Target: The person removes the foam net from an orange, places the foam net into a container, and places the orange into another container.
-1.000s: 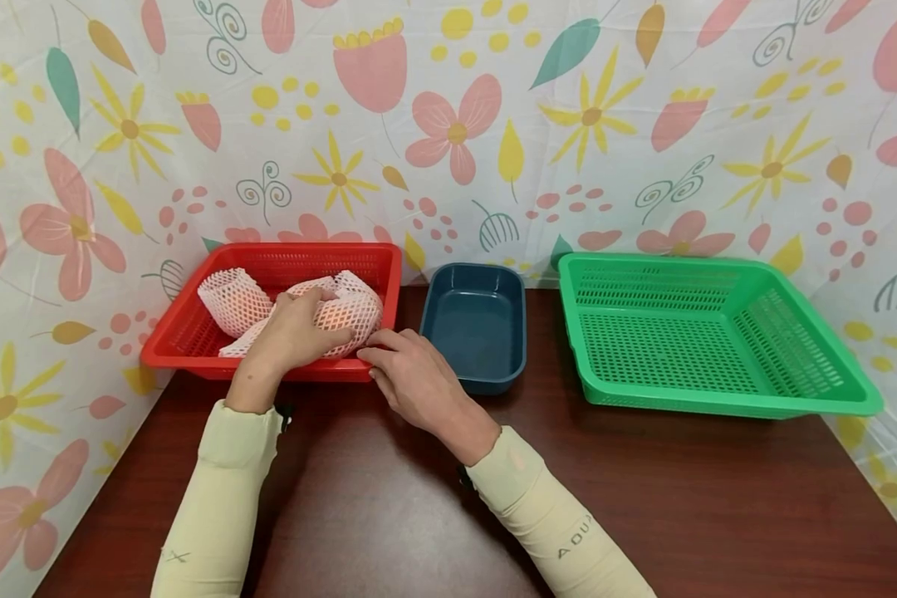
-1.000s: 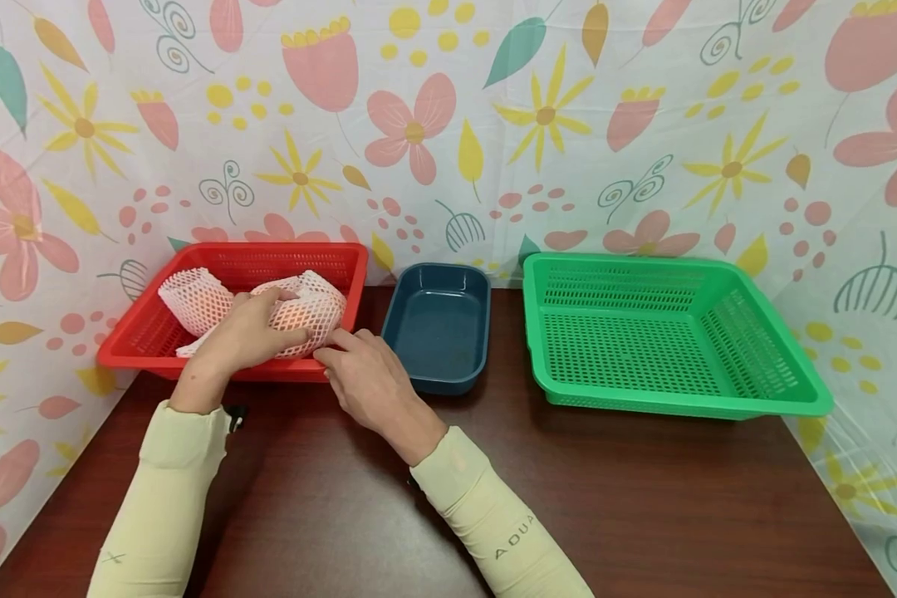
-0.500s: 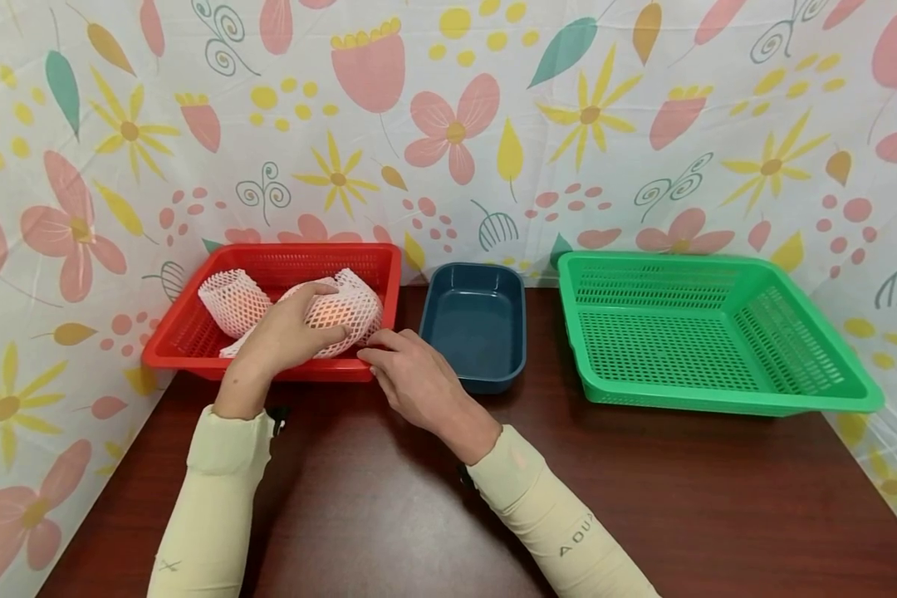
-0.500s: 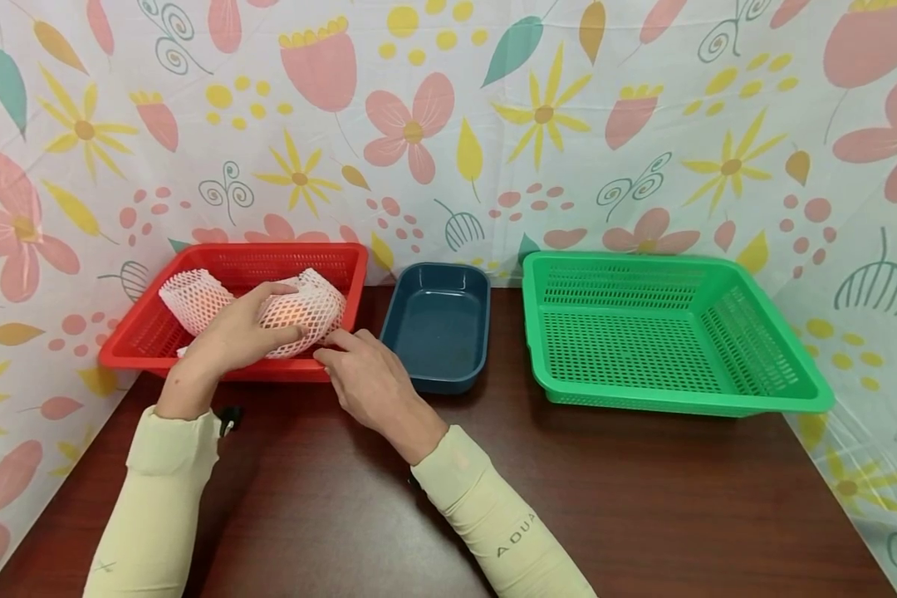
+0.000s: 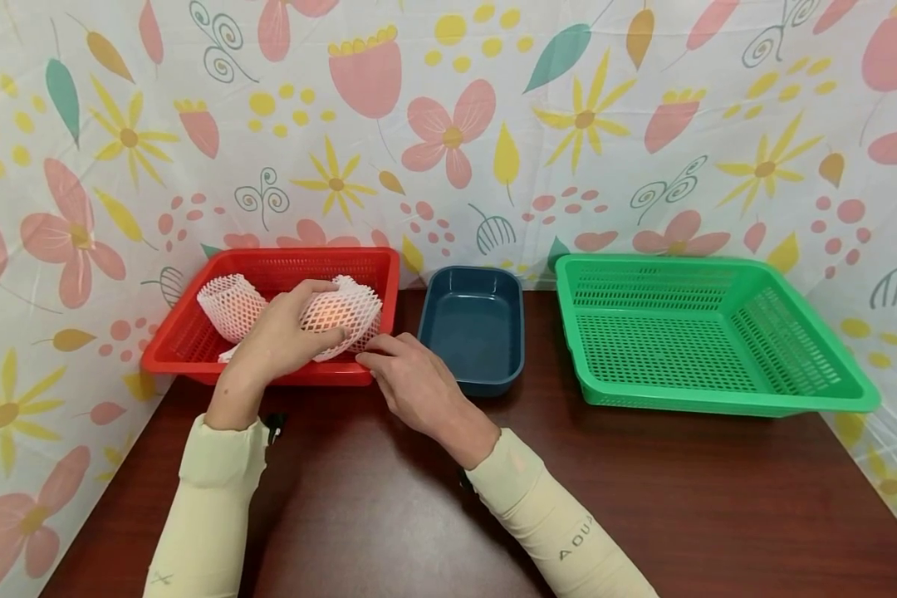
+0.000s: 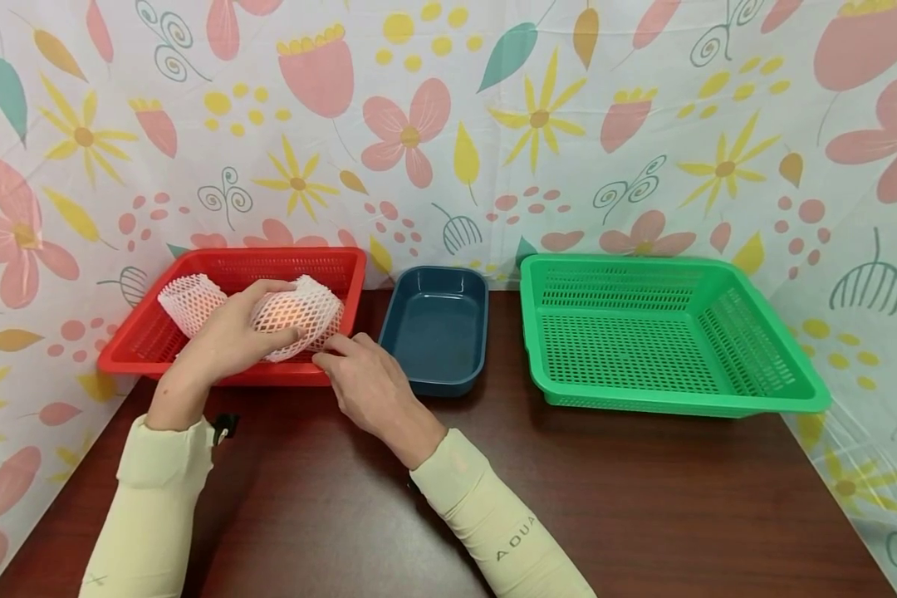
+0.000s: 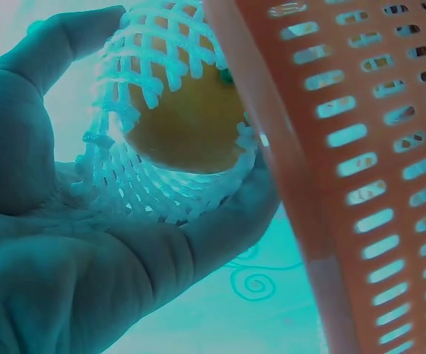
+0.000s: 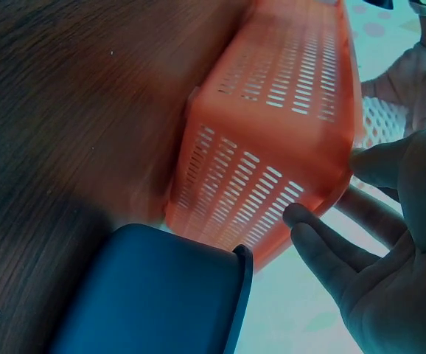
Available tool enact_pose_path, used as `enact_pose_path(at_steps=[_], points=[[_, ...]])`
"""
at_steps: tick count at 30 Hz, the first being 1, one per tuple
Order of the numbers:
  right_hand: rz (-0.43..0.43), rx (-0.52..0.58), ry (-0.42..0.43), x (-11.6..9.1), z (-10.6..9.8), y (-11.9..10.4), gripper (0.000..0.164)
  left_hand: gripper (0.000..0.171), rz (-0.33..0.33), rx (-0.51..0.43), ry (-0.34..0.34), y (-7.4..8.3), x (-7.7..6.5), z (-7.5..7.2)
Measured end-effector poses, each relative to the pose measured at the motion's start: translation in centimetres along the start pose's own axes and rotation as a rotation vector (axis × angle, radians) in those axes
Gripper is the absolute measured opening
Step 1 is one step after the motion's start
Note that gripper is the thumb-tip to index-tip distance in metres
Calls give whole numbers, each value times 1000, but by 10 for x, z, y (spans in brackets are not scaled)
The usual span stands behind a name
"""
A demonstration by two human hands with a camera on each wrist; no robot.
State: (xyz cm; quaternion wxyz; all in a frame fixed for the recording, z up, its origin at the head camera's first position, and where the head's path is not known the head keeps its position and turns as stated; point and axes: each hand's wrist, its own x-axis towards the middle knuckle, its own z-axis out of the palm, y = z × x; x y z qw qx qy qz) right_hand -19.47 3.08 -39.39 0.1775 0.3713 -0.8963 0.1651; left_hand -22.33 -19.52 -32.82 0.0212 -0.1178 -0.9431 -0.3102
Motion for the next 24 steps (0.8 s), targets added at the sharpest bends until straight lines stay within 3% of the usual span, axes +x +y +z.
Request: enact_pose_path(at_steps=[7,24], points=[[-15,-11,4,-1,0,1,40,68,51,6,62,7,-5,2],[-24,44,-47,-8,-5,4,47,68,103,-21,129,18,-11,6]])
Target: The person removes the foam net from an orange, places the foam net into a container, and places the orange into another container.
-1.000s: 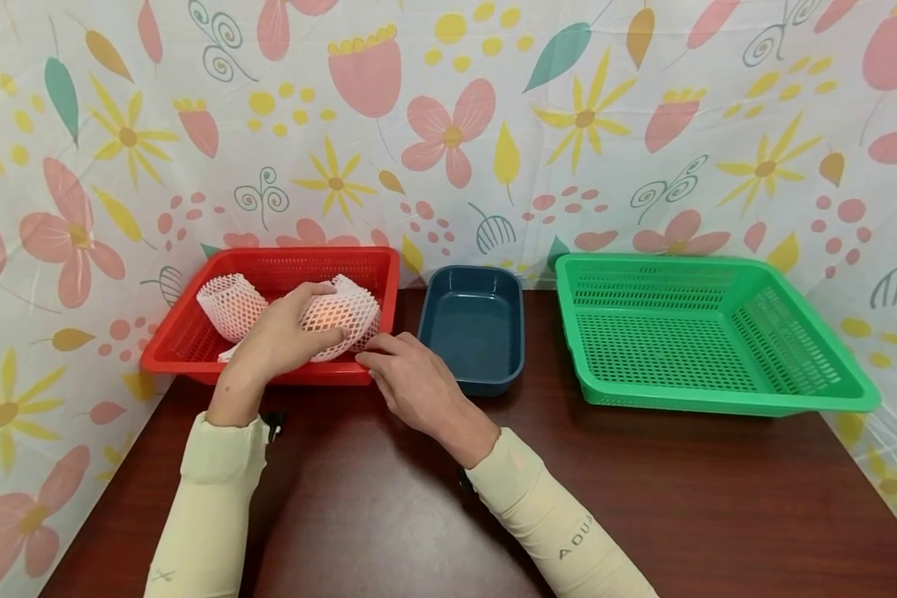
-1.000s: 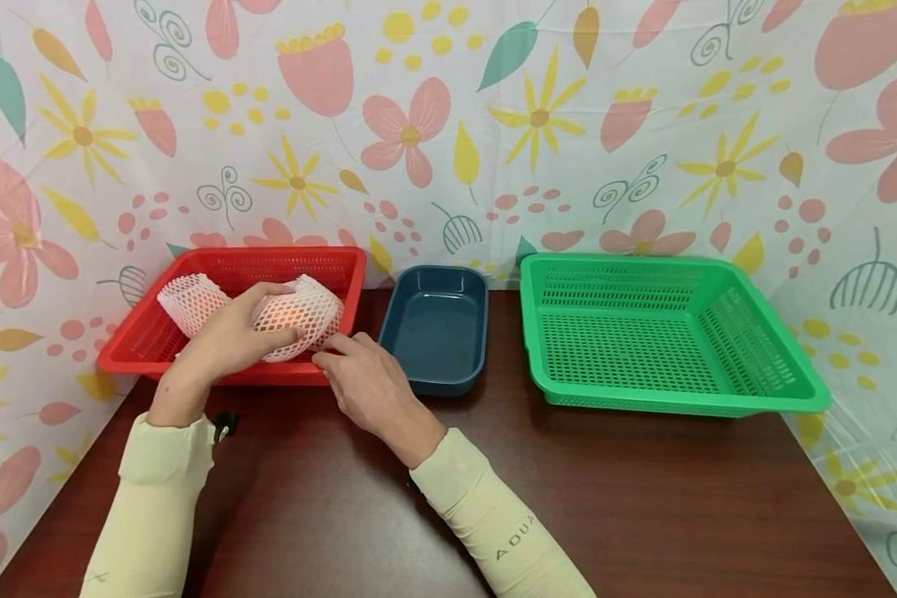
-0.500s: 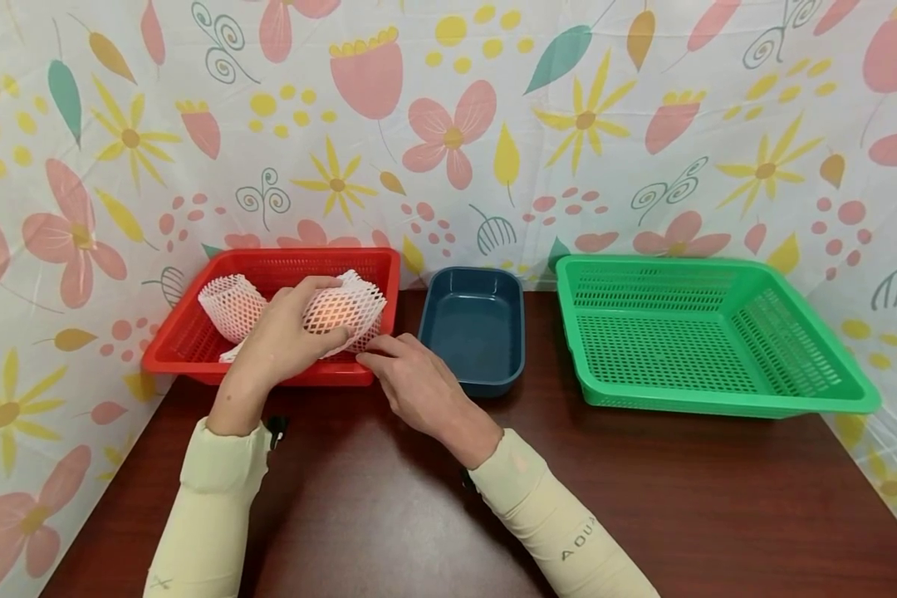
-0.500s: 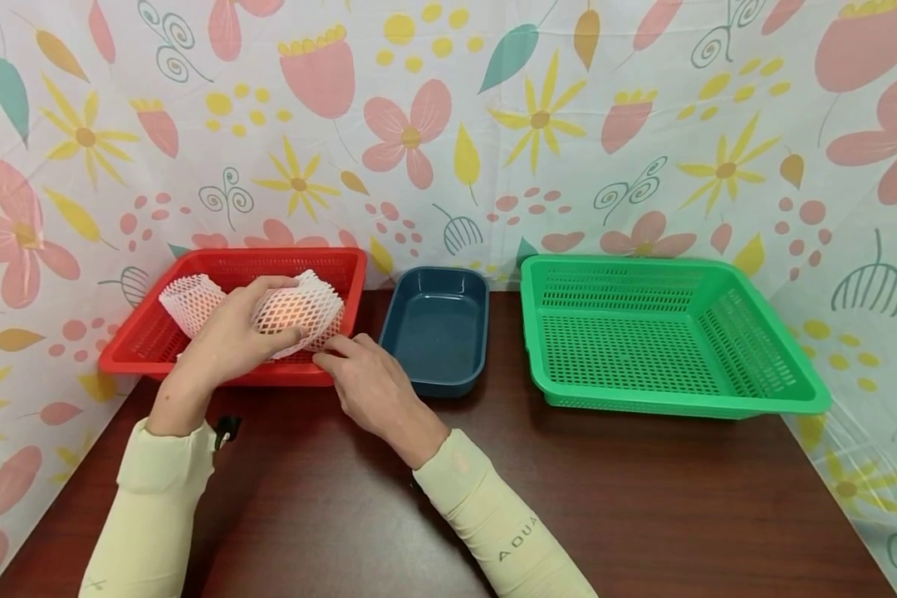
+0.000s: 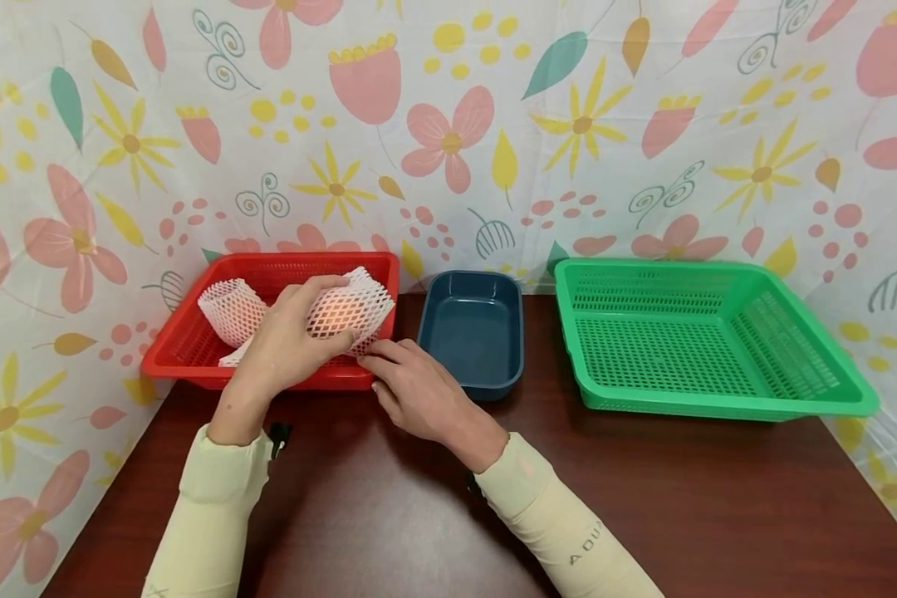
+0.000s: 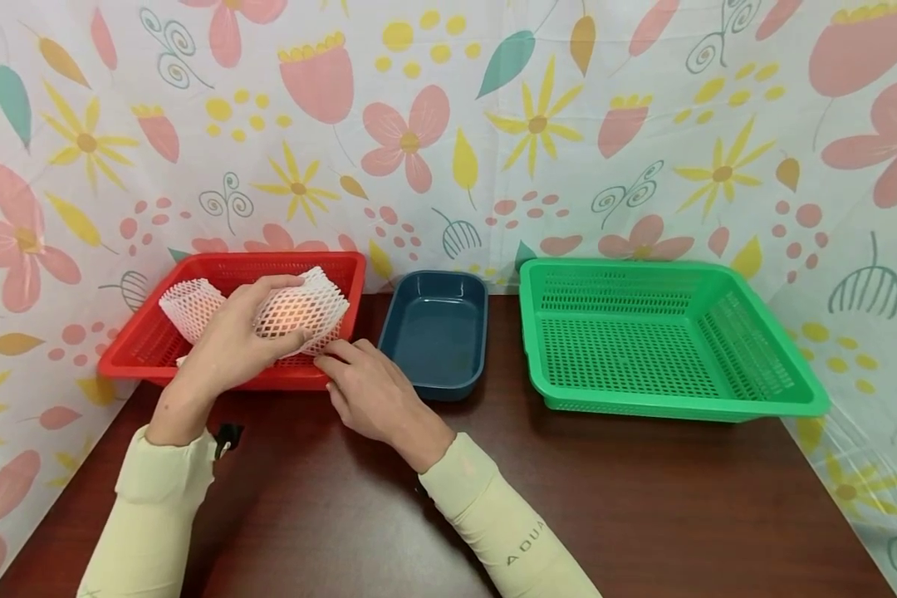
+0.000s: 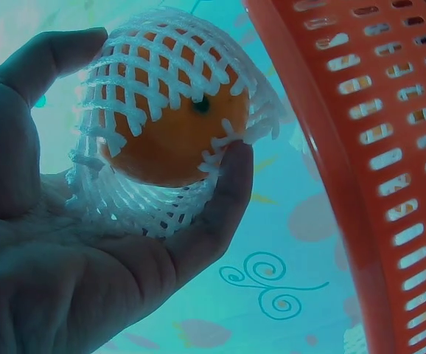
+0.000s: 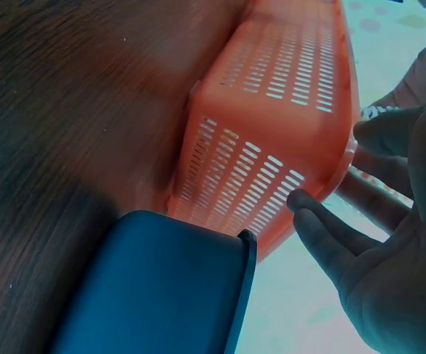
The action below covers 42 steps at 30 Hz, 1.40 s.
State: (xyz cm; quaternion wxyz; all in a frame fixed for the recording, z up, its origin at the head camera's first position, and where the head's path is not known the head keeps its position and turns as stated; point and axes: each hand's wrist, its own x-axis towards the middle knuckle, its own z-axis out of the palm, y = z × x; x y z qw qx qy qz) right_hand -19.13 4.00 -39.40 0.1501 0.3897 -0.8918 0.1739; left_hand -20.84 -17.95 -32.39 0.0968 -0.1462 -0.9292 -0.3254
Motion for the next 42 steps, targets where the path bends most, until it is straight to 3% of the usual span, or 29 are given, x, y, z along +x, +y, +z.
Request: enact_pose_path(at_steps=[7,13,22,25,37,42], points=[[-12,38,19,-3,-7,2,39,69,19,-21,23,2,-2,0],[27,104,40,-6,-17,7,34,71,27,-34,26,3,0,1],[62,201,95,-17,-24,15,28,82,-24,-64,-13,6,-1,2],[62,221,137,-21,-26,17,25,81,-18,-69,-21,7,-1,4],[100,345,342,-37,-39,21,16,79,114,-109,-61,11,-2,11],[127,417,442,-41,-45,23,15,81,120,-144,-103,14,-4,10]])
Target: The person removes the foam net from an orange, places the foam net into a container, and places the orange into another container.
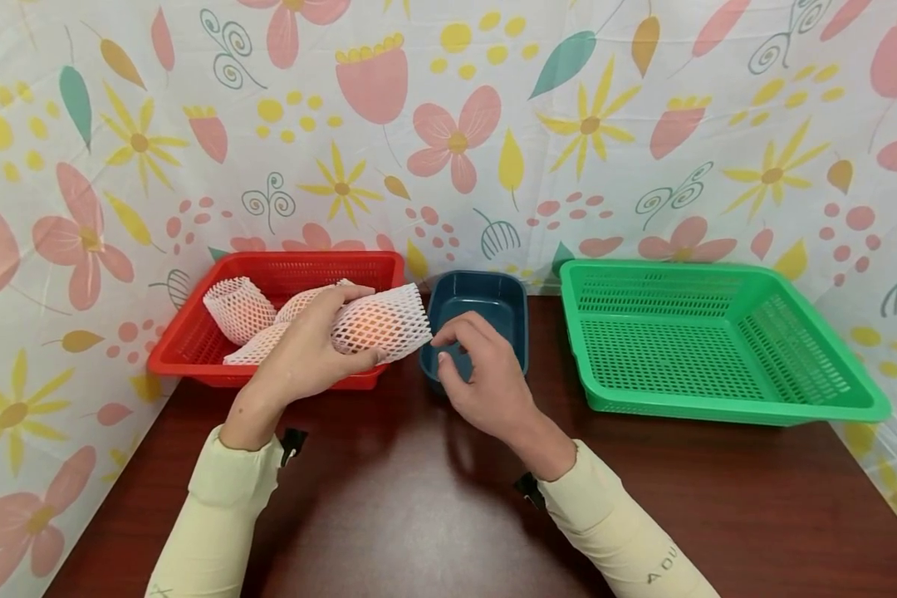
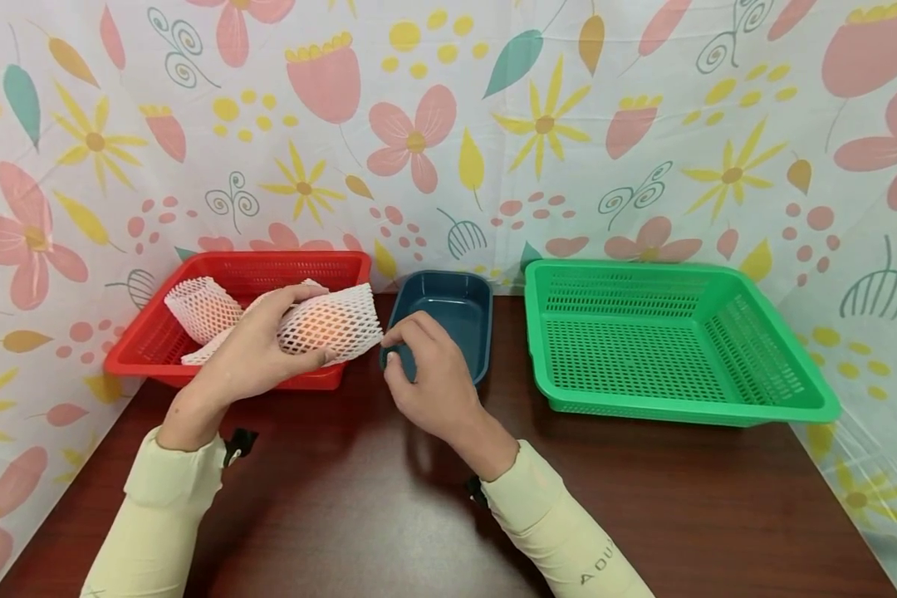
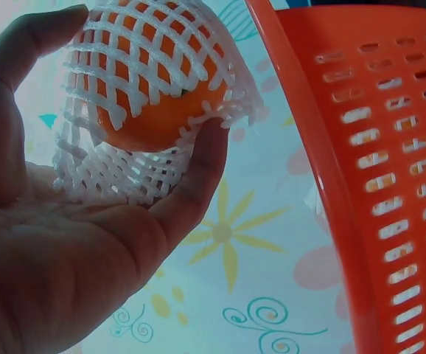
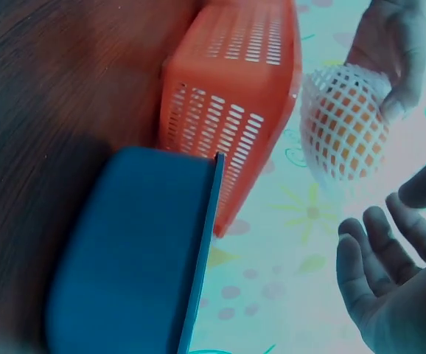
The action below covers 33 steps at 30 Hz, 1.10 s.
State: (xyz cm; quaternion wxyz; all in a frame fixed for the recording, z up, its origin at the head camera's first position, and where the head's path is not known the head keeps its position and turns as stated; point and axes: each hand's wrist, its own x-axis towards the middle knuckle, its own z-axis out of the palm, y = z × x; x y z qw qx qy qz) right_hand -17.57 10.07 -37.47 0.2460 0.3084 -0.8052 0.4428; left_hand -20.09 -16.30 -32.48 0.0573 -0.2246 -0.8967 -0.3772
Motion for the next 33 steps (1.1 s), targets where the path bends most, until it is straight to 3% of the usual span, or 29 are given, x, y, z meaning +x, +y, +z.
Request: enact_pose_path(at_steps=[7,14,24,33], points=[[18,62,59,0,-8,0,18,86,-3,-77,-70,7,-5,2],[-21,126,82,0,-21,-4,23,84,56,-127,-113,15,-5,4],[-124,137,81,3,-38,-7,20,78,115,-208,-179,22,-8,9],[-206,111,29,-9,-52,-7,26,75,148,-270,-230,33,-10,17]])
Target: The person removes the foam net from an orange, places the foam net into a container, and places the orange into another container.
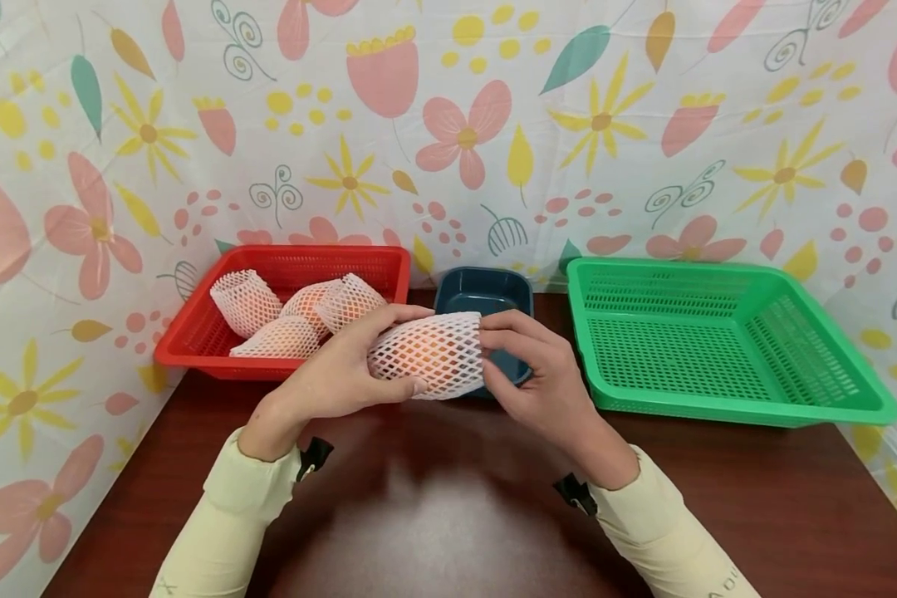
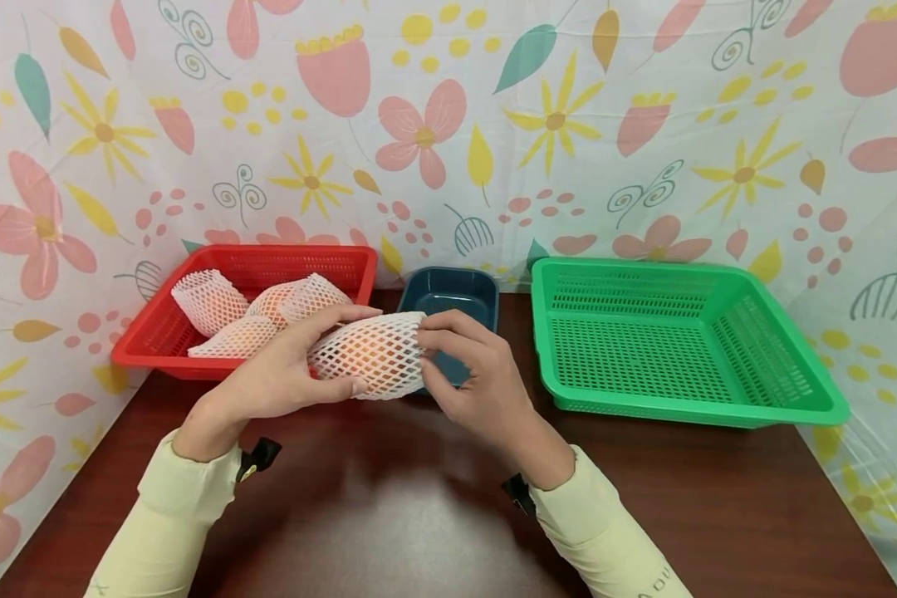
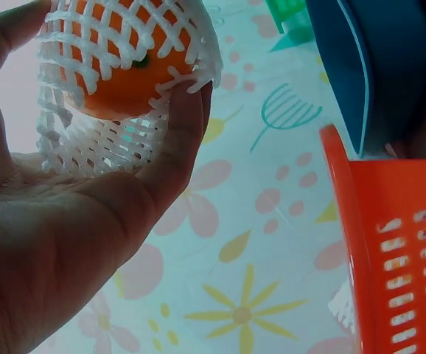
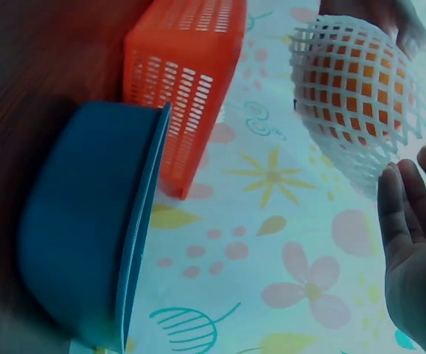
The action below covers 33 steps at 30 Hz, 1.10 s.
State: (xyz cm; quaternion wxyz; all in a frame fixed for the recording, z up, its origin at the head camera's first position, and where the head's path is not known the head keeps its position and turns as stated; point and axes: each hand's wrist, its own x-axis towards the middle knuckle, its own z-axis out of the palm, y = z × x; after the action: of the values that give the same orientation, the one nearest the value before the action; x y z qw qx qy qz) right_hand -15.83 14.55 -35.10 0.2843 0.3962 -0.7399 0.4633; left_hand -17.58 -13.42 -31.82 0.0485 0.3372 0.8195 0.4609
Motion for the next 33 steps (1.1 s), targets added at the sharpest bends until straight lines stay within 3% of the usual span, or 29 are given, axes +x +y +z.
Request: enact_pose_path(at_steps=[10,18,25,33], points=[[-89,-4,-174,-3,-5,-4,43,79,-15,-46,-12,7,-2,10],[-108,-40,-204,-3,-3,-5,44,76,-3,-72,-25,10,0,19],[-96,-48,-259,-4,-2,-3,55,78,-5,-59,-37,12,0,26],[-104,-83,-269,-2,-2,-4,52,78,3,-49,-28,14,0,29]])
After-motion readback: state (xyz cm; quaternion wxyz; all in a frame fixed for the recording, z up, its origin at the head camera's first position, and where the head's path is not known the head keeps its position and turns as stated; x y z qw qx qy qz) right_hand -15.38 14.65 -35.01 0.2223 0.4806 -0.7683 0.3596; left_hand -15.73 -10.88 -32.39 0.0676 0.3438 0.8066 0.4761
